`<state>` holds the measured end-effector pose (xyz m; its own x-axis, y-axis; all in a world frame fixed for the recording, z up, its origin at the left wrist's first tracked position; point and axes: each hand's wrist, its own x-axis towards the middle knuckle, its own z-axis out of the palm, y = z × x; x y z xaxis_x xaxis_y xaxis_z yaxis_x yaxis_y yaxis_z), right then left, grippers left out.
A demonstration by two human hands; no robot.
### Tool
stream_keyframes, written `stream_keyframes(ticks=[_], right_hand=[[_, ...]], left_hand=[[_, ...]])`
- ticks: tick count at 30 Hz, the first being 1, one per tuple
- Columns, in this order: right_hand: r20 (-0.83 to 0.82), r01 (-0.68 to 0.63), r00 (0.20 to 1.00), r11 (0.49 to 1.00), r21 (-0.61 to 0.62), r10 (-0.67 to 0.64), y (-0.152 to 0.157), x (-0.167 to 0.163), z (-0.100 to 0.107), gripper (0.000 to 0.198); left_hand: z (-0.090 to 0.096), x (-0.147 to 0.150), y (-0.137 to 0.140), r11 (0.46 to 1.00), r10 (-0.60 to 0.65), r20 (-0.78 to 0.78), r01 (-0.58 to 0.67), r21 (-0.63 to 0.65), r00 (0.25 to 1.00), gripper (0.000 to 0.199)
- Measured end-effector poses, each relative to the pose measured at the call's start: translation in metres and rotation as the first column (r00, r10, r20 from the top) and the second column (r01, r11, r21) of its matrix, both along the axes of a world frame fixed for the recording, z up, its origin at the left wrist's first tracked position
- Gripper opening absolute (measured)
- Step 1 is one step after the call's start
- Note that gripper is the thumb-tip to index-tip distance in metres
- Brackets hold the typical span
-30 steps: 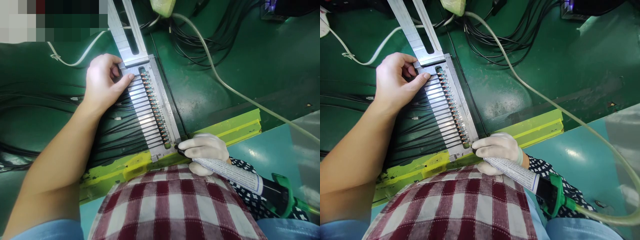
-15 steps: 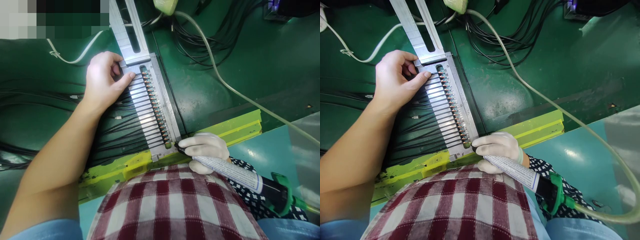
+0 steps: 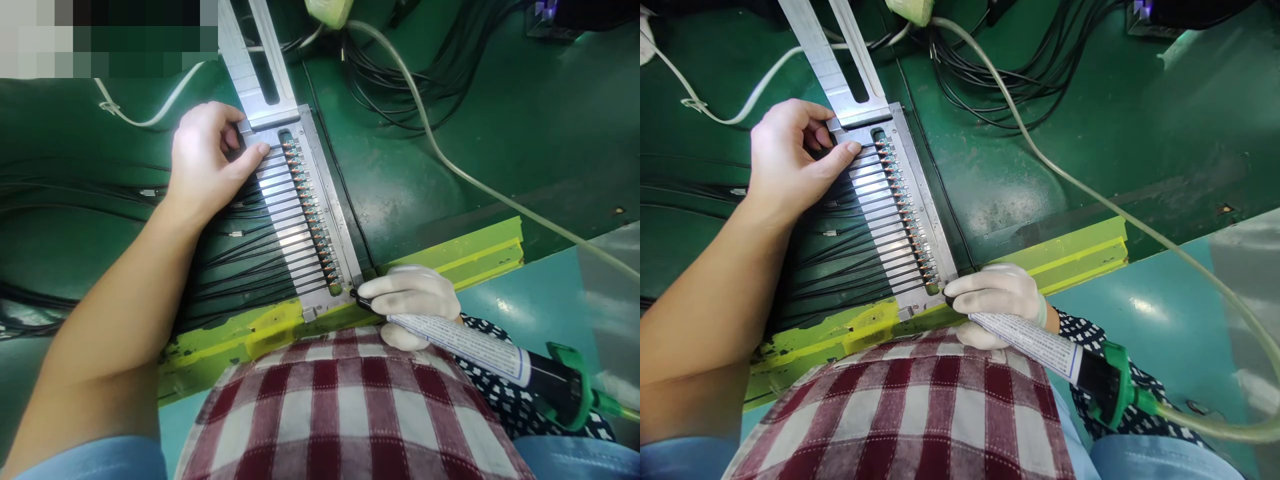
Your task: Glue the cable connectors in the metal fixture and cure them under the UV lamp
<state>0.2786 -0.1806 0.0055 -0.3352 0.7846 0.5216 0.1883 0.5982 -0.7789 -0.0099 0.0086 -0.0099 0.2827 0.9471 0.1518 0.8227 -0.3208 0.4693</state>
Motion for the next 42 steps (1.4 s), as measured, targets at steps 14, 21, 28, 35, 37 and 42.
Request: stream_keyframes(ticks=[14, 21, 28, 35, 37, 42], right_hand=[[-0.001, 0.006, 1.000, 1.000, 0.004, -0.006, 0.000, -0.002, 0.002, 0.020], [0.009, 0.035, 0.999, 0.999, 0.023, -0.035, -0.001, -0.003, -0.002, 0.019], [-0.119, 0.085, 0.989, 0.996, -0.035, -0.088, -0.004, -0.003, -0.004, 0.026], [-0.517, -0.074, 0.840, 0.909, -0.411, -0.165, 0.019, 0.006, 0.018, 0.028], [-0.594, -0.102, 0.782, 0.901, -0.423, -0.190, 0.037, 0.014, 0.025, 0.039], [-0.686, -0.116, 0.686, 0.895, -0.432, -0.242, 0.091, 0.050, 0.039, 0.059]], left_hand=[[-0.003, -0.002, 0.002, 1.000, 0.000, 0.021, -0.001, 0.022, 1.000, 0.074], [-0.002, 0.000, -0.001, 0.999, 0.021, 0.018, -0.021, 0.024, 1.000, 0.057], [-0.002, 0.000, 0.000, 0.999, 0.008, 0.010, -0.008, 0.035, 1.000, 0.042], [-0.004, 0.004, 0.002, 0.999, 0.035, -0.022, -0.035, -0.017, 0.999, 0.038], [0.007, 0.007, 0.001, 0.996, 0.039, -0.054, -0.043, -0.081, 0.998, 0.047], [0.058, 0.042, 0.002, 1.000, 0.015, -0.252, -0.018, -0.009, 0.968, 0.043]])
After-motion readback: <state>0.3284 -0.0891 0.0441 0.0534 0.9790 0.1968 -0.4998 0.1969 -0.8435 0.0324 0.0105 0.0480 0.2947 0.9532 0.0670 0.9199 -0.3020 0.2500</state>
